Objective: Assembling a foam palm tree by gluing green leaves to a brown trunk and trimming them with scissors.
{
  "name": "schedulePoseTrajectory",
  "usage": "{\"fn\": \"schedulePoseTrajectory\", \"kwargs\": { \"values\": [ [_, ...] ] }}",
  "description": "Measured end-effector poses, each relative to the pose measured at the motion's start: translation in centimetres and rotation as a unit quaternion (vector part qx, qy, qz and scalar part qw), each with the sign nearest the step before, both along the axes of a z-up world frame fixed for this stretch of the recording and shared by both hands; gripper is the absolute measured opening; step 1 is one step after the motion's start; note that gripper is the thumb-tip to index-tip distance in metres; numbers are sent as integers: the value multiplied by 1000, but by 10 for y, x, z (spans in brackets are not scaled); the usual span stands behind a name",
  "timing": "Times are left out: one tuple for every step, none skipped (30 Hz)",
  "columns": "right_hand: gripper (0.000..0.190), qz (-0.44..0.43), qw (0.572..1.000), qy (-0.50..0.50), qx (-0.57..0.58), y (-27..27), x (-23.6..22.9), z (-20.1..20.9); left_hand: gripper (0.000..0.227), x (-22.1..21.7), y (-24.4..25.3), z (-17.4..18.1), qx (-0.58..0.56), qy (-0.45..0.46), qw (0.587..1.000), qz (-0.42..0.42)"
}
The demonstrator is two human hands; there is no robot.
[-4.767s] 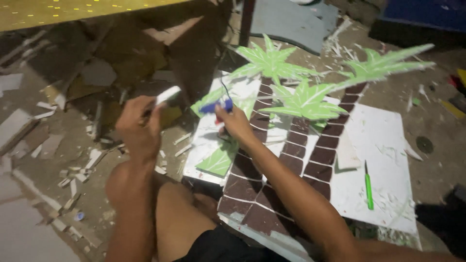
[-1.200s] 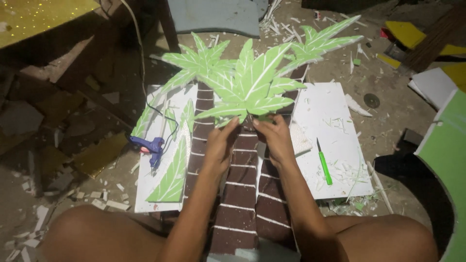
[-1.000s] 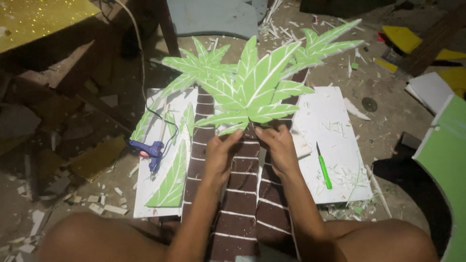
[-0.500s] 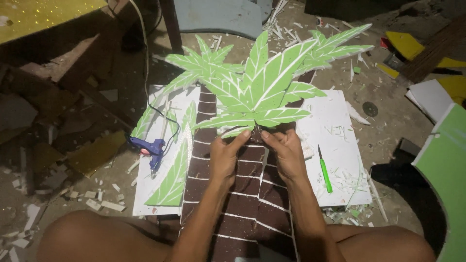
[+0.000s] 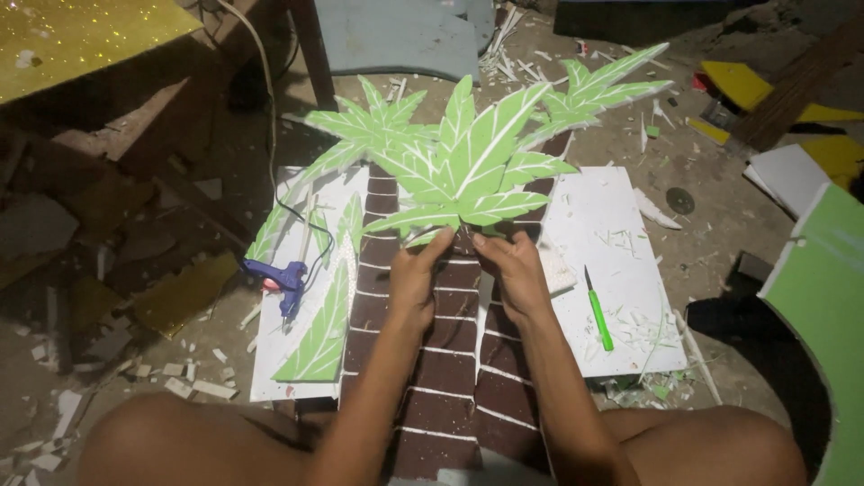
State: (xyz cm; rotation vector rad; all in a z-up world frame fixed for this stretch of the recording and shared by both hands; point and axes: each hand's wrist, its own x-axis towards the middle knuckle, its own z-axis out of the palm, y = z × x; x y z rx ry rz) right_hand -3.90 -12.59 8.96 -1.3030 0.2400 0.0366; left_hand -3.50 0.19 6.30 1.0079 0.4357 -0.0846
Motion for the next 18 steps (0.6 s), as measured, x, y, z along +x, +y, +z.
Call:
{"fn": "schedulePoseTrajectory", "kwargs": {
  "values": [
    [63,3,1000,8,1,0,0,1,71,2,4,-2,-19,1,1000,-17],
    [69,6,1000,16,3,0,-1,2,77,4,9,-3,-38,2,999,-33],
    [69,5,1000,15,3,-5,5,-11,77,-1,15,0,-37,1,999,-34],
    [60,5,999,44,6,-11,11,-24,96,-6,22,4,-60,15,995,-77],
    [51,5,997,73,9,-17,15,-36,115,-12,28,8,-82,29,989,-121],
    [51,3,997,71,10,-16,16,-33,115,-13,31,-2,-81,28,989,-123],
    [50,4,995,96,27,-15,16,-30,106,-16,34,-13,-76,40,987,-134],
    [49,5,992,121,44,-13,16,-28,97,-18,38,-23,-71,51,985,-146],
    [49,2,992,118,45,-14,18,-32,97,-21,40,-34,-69,50,985,-149],
    [52,6,990,135,51,-15,20,-36,82,-24,42,-45,-49,60,983,-166],
    [55,10,987,153,56,-17,20,-41,69,-30,44,-57,-28,72,980,-183],
    [55,6,987,153,58,-20,24,-52,69,-32,45,-63,-27,72,979,-187],
    [54,5,988,151,37,-23,28,-64,67,-34,46,-69,-7,75,977,-202],
    [53,4,989,150,17,-26,32,-75,64,-36,48,-75,12,78,973,-216],
    [53,-1,988,151,18,-32,31,-78,64,-37,47,-79,12,80,972,-221],
    [47,-7,990,139,-3,-39,29,-80,64,-38,47,-82,12,79,972,-222],
    [41,-12,991,128,-24,-45,28,-83,65,-40,47,-87,12,79,972,-222],
    [41,-15,991,129,-25,-54,24,-81,65,-44,48,-81,11,80,971,-226]
  ]
}}
